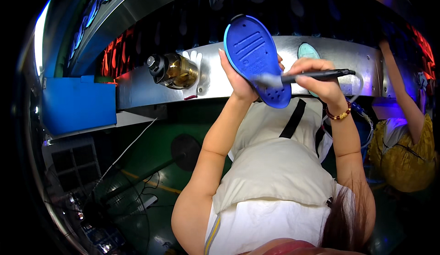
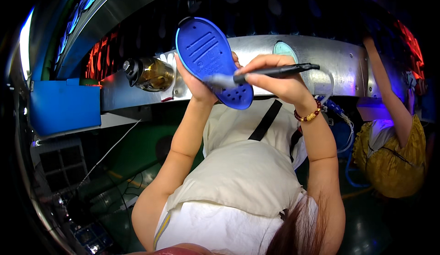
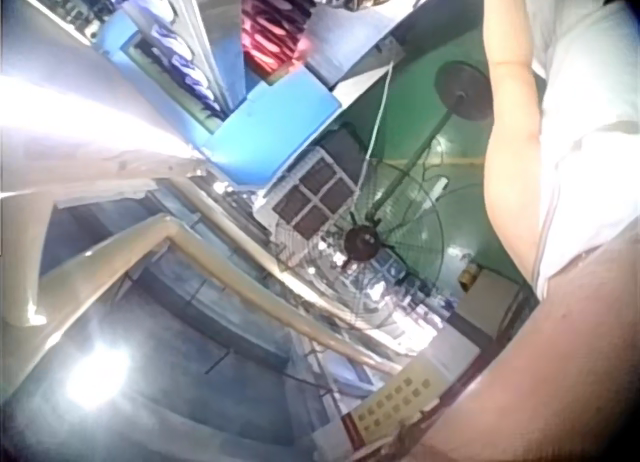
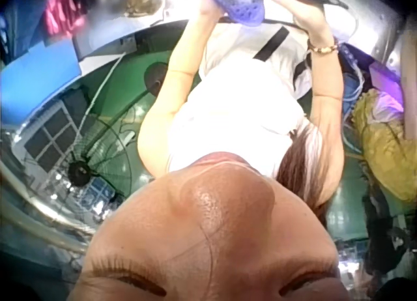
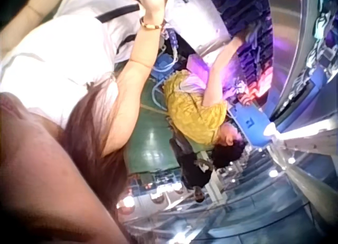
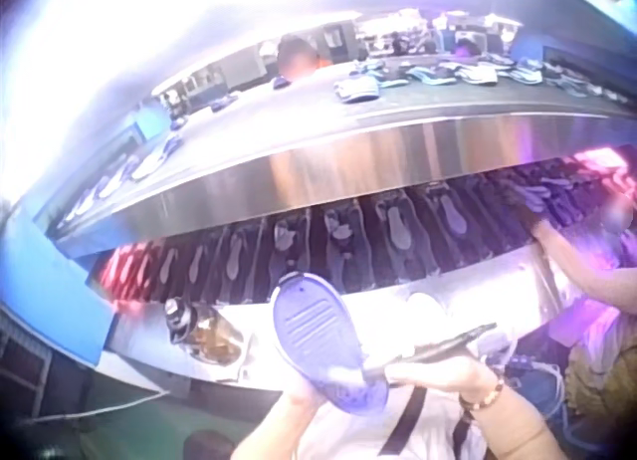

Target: The person picks up shoe soles from a conveyor belt and applies a liquid to the bottom surface using a brush before returning them to the belt.

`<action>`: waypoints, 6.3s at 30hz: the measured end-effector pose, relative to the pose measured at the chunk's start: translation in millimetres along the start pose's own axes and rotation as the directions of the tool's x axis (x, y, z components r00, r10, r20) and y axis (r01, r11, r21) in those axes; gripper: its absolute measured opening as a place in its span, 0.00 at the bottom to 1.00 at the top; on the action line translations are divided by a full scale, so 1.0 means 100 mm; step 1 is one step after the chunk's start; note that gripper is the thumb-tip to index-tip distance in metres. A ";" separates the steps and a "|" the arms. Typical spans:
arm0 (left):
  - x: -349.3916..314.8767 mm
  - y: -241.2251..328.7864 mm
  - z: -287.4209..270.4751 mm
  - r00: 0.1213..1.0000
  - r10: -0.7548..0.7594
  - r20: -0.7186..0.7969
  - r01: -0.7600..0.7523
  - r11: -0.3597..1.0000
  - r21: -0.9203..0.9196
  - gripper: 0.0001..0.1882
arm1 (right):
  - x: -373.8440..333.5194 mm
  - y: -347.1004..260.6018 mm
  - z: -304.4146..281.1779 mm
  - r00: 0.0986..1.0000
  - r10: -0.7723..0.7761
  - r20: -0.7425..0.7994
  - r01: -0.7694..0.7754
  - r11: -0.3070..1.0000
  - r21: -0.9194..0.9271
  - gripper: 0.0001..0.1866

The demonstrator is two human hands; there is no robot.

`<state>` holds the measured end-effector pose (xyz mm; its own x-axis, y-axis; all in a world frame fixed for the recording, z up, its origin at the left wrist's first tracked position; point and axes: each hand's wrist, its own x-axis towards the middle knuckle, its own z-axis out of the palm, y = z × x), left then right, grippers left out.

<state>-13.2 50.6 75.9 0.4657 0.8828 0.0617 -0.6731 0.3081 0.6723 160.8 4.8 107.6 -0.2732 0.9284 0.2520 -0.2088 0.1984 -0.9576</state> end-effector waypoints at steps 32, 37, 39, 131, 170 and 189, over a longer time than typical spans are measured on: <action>-0.06 0.01 0.20 0.990 -0.139 0.040 0.144 0.928 -0.343 0.33 | -0.20 0.15 0.09 0.973 0.183 -0.144 -0.126 0.933 0.337 0.10; -0.10 0.07 -0.13 0.953 -0.303 0.013 0.302 0.943 -0.143 0.25 | -0.19 -0.13 -0.06 0.959 0.122 0.254 -0.098 0.990 -0.104 0.09; -0.07 0.14 -0.08 0.923 -0.384 0.016 0.383 0.917 -0.107 0.19 | -0.21 -0.22 -0.07 0.951 0.283 0.125 -0.281 0.959 -0.038 0.09; -0.15 -0.65 -0.74 0.790 -0.475 -0.388 0.420 0.880 -0.223 0.36 | -0.40 1.05 0.09 0.878 0.330 -0.347 -0.195 0.908 0.370 0.09; 0.19 -0.50 -0.51 0.900 -0.436 0.002 0.395 0.814 -0.426 0.45 | -0.14 0.43 -0.16 0.946 0.225 -0.234 -0.185 0.966 0.180 0.11; 0.17 -0.14 -0.32 0.984 0.018 -0.176 -0.057 0.974 -0.219 0.43 | -0.05 0.13 0.20 0.939 -0.289 0.185 0.333 0.638 -0.694 0.07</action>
<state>-13.7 72.5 44.1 0.3447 0.9370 -0.0573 -0.8080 0.3272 0.4900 140.7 -3.3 96.6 -0.3699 0.7567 0.5391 0.4274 0.6538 -0.6244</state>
